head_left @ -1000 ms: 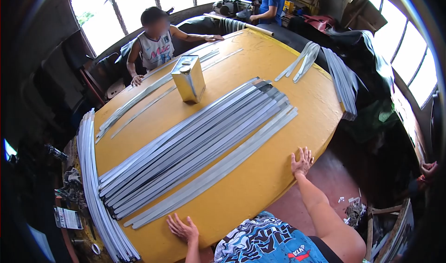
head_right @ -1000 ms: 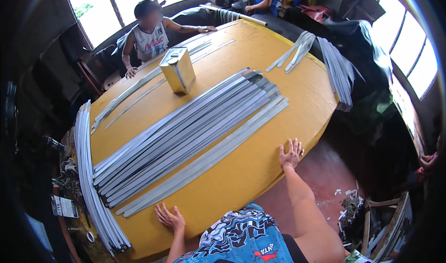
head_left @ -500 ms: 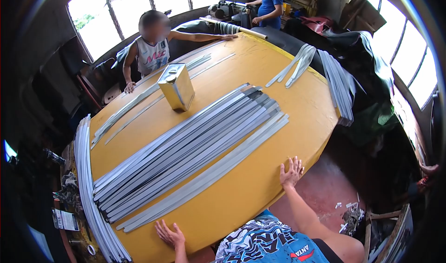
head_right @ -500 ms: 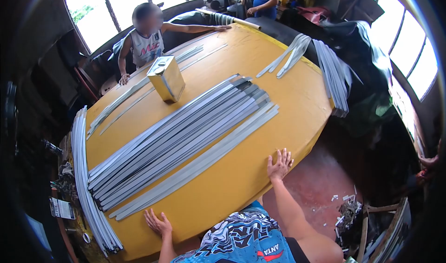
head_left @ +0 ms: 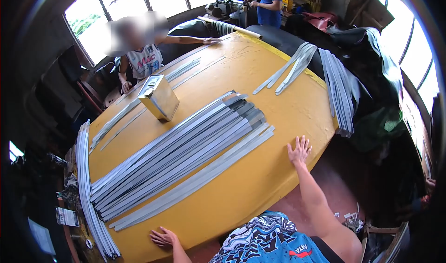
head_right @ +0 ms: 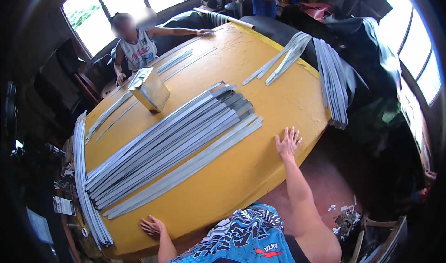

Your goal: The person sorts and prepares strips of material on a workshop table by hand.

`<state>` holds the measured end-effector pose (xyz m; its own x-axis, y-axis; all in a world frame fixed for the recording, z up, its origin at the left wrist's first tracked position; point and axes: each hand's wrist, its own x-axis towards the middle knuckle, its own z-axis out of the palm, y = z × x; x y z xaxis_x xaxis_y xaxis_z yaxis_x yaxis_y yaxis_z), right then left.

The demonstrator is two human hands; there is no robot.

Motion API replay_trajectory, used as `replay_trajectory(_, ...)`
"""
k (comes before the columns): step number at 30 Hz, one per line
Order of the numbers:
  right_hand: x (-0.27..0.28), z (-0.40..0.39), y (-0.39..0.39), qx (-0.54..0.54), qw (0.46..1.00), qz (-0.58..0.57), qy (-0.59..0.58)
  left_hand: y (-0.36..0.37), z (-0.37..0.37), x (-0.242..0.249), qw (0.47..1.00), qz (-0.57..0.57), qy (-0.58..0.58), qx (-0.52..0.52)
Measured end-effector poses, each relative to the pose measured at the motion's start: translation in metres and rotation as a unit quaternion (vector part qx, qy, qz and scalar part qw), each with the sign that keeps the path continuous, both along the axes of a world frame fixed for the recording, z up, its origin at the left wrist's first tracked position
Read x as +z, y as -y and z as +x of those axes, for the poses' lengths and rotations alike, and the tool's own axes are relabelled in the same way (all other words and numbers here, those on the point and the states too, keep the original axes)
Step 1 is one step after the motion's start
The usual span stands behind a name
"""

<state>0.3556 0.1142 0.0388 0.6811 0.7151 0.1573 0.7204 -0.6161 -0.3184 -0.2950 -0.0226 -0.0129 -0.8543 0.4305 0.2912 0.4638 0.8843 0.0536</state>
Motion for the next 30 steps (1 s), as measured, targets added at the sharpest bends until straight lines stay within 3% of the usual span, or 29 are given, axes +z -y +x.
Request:
replay_trajectory(6, -0.007, 0.011, -0.02, -0.043, 0.999, 0.001, 0.025, 0.001, -0.002, -0.004, 0.998, 0.054, -0.023, -0.01)
replay_trajectory(17, 0.009, 0.002, -0.022, -0.064, 0.998, -0.023, 0.018, -0.003, 0.01, 0.012, 0.999, 0.019, -0.039, 0.009)
replay_trajectory(21, 0.013, 0.0, -0.024, -0.072, 0.996, -0.037, 0.024, -0.008, 0.034, 0.044, 1.0, 0.007, -0.013, 0.016)
replay_trajectory(30, 0.015, -0.003, -0.025, -0.079, 0.995, -0.045, 0.027, -0.006, 0.028, 0.033, 0.998, 0.022, -0.052, 0.003)
